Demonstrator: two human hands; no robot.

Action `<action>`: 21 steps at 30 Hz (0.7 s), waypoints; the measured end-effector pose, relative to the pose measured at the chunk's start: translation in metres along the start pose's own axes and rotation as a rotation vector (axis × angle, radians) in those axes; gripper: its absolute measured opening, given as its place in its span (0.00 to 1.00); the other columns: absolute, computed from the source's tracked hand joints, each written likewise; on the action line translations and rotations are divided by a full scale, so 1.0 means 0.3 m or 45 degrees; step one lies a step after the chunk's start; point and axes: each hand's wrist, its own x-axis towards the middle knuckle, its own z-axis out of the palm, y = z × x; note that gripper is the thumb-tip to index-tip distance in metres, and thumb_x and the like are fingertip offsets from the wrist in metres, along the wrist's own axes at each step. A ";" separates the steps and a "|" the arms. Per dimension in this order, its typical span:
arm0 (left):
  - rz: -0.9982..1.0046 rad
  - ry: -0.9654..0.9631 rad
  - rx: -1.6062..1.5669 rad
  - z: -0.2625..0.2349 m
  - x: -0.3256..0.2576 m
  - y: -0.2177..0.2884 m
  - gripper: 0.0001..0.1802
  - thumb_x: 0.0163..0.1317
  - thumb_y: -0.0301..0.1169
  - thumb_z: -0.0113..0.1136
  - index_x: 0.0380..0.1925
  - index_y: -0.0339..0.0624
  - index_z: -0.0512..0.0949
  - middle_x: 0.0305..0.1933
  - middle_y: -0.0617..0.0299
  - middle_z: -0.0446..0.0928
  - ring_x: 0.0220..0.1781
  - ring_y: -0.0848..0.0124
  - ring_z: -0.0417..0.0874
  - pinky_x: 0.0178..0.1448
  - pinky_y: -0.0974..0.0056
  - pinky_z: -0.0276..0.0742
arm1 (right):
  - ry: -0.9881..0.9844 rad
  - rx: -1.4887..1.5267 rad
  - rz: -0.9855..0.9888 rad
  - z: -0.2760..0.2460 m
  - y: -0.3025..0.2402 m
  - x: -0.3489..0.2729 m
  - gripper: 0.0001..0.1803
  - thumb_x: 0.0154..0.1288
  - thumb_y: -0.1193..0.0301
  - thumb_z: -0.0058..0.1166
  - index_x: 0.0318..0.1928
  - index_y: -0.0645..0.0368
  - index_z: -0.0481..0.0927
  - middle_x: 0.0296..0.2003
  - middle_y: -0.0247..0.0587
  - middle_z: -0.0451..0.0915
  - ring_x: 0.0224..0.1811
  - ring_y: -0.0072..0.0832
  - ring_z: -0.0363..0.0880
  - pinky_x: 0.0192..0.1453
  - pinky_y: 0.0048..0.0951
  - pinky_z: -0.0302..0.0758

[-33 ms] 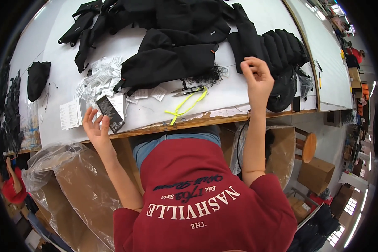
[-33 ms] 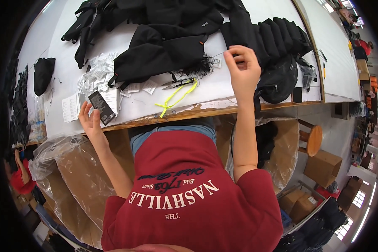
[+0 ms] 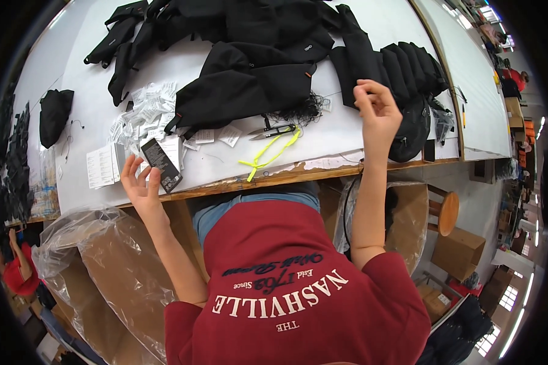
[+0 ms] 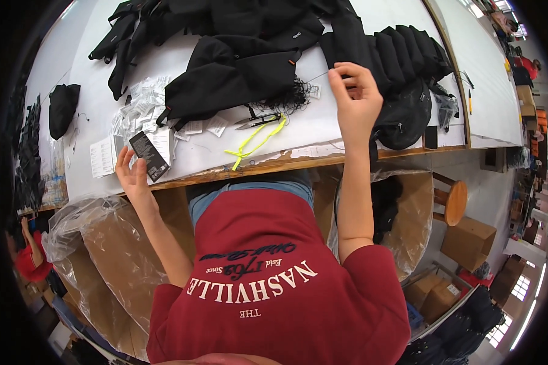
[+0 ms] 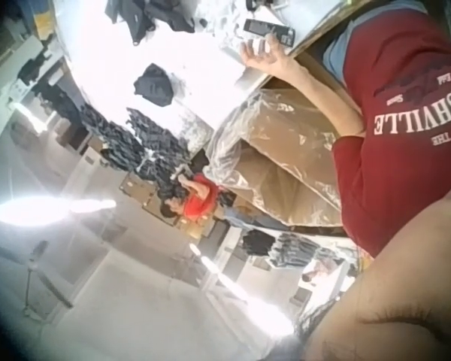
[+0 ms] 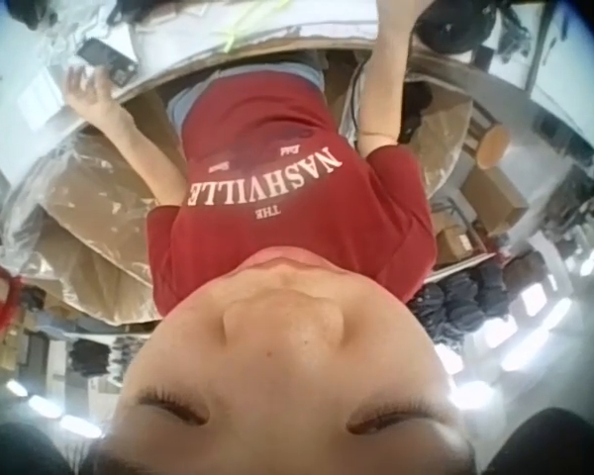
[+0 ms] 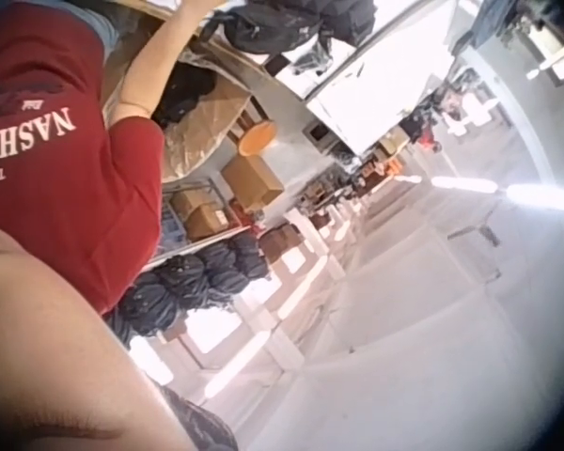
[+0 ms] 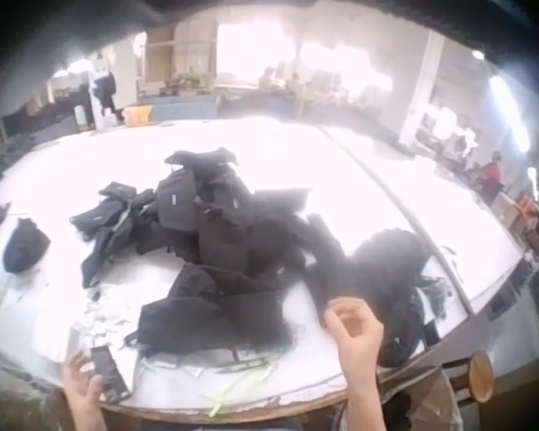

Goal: Assembling and packing small black zippered pouches with labels and accessories.

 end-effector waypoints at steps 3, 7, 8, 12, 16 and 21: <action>0.000 -0.078 -0.059 0.013 -0.003 -0.002 0.37 0.55 0.29 0.69 0.62 0.41 0.62 0.59 0.55 0.64 0.53 0.68 0.69 0.58 0.67 0.67 | 0.258 0.197 -0.150 0.014 -0.076 0.015 0.05 0.63 0.76 0.59 0.37 0.64 0.80 0.34 0.38 0.83 0.28 0.13 0.75 0.29 0.13 0.70; -0.004 -0.137 -0.146 0.016 -0.005 0.009 0.39 0.52 0.28 0.71 0.63 0.41 0.62 0.60 0.56 0.62 0.55 0.68 0.67 0.58 0.67 0.68 | 0.284 0.382 -0.266 0.002 -0.122 0.050 0.06 0.67 0.75 0.53 0.41 0.65 0.77 0.35 0.47 0.83 0.25 0.19 0.77 0.28 0.15 0.71; -0.027 -0.145 -0.189 0.020 -0.008 0.013 0.40 0.51 0.27 0.71 0.63 0.41 0.61 0.60 0.56 0.62 0.56 0.67 0.67 0.58 0.67 0.68 | 0.249 0.500 -0.139 0.006 -0.138 0.058 0.06 0.68 0.75 0.51 0.43 0.64 0.74 0.31 0.45 0.81 0.26 0.22 0.75 0.28 0.16 0.70; -0.071 -0.201 -0.263 0.045 -0.031 0.018 0.41 0.50 0.26 0.71 0.64 0.40 0.61 0.61 0.56 0.62 0.56 0.66 0.67 0.59 0.67 0.67 | -0.161 0.933 0.280 -0.022 -0.078 0.057 0.06 0.66 0.78 0.51 0.42 0.62 0.72 0.26 0.34 0.72 0.24 0.17 0.68 0.29 0.17 0.62; -0.133 -0.417 -0.285 0.127 -0.074 0.067 0.40 0.49 0.21 0.65 0.65 0.36 0.61 0.62 0.54 0.62 0.61 0.66 0.67 0.65 0.64 0.65 | -0.374 0.710 0.445 0.054 -0.092 -0.061 0.11 0.64 0.79 0.54 0.46 0.61 0.70 0.26 0.33 0.73 0.25 0.15 0.67 0.28 0.17 0.61; -0.184 -0.757 -0.316 0.212 -0.104 0.058 0.26 0.51 0.18 0.63 0.53 0.36 0.71 0.51 0.61 0.66 0.54 0.71 0.71 0.58 0.65 0.71 | -0.761 0.579 0.412 0.123 -0.143 -0.194 0.23 0.60 0.80 0.57 0.57 0.63 0.71 0.28 0.38 0.82 0.34 0.21 0.81 0.37 0.19 0.73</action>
